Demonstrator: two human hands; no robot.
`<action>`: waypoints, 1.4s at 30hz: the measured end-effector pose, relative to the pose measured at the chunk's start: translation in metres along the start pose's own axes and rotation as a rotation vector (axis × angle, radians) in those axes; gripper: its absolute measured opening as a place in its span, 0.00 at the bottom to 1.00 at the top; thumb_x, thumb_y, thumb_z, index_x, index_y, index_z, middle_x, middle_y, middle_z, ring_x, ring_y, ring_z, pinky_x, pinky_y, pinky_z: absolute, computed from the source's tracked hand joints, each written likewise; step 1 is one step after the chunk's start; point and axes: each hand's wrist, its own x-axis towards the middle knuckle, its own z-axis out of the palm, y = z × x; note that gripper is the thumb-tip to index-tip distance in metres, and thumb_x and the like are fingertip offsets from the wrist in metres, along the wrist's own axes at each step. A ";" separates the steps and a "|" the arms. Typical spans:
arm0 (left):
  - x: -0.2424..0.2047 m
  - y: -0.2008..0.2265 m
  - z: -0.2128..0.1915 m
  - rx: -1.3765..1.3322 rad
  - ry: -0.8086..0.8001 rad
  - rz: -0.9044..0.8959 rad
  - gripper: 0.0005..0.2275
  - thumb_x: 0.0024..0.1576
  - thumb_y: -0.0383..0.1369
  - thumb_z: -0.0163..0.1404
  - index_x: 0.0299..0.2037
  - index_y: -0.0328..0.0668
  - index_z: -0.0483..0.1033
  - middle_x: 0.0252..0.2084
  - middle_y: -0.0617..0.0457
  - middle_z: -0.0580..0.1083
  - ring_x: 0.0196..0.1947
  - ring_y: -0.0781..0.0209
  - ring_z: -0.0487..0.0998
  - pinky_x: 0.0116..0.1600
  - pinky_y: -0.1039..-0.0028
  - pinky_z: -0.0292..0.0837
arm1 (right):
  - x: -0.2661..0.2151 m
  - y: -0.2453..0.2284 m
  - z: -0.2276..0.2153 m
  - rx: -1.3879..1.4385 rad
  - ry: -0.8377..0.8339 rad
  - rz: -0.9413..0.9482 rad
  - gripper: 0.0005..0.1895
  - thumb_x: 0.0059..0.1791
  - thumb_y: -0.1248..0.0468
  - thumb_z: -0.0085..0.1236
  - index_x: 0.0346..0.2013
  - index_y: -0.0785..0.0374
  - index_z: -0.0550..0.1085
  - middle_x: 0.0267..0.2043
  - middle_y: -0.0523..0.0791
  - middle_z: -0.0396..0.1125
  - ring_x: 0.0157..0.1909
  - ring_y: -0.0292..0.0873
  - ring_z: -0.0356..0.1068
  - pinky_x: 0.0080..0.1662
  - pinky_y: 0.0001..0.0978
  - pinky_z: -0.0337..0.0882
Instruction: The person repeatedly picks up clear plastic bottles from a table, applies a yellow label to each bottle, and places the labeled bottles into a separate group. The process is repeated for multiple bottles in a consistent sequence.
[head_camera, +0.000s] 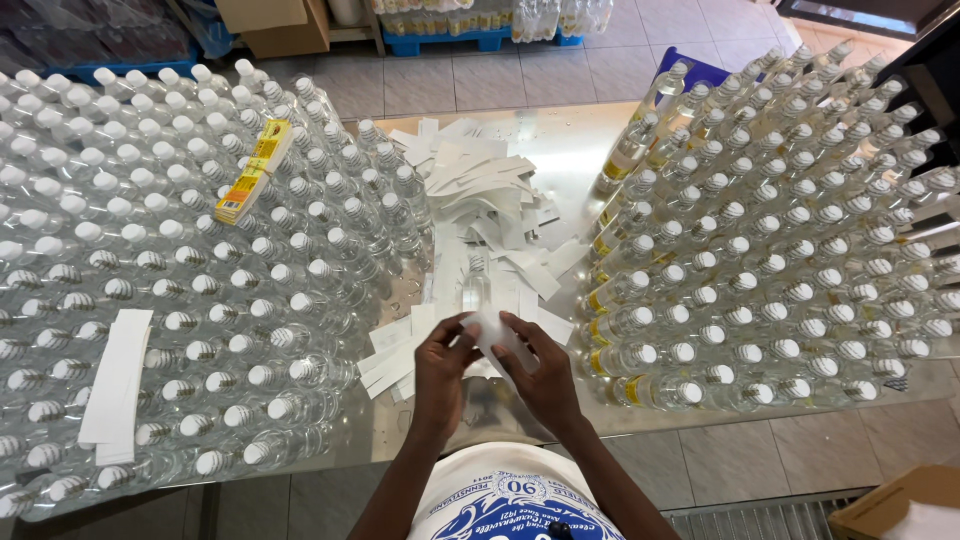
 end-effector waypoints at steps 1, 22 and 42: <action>0.003 0.006 -0.002 0.000 -0.002 -0.001 0.16 0.64 0.30 0.59 0.60 0.32 0.80 0.47 0.40 0.78 0.47 0.50 0.83 0.56 0.56 0.84 | 0.001 0.005 -0.003 -0.001 0.002 0.000 0.24 0.55 0.58 0.68 0.65 0.60 0.78 0.56 0.51 0.79 0.53 0.49 0.81 0.53 0.42 0.79; -0.025 0.002 0.007 0.871 -0.252 0.952 0.14 0.66 0.22 0.54 0.62 0.36 0.76 0.64 0.43 0.75 0.71 0.43 0.73 0.76 0.53 0.70 | -0.003 0.024 -0.034 0.596 0.061 0.363 0.11 0.48 0.70 0.72 0.43 0.71 0.83 0.38 0.47 0.76 0.36 0.42 0.76 0.45 0.32 0.78; -0.030 0.006 0.016 0.296 -0.247 0.268 0.09 0.62 0.28 0.62 0.51 0.36 0.87 0.50 0.44 0.86 0.52 0.55 0.88 0.62 0.63 0.82 | -0.007 -0.028 -0.038 0.468 -0.048 0.159 0.11 0.56 0.69 0.63 0.48 0.76 0.83 0.37 0.50 0.72 0.43 0.38 0.69 0.48 0.35 0.78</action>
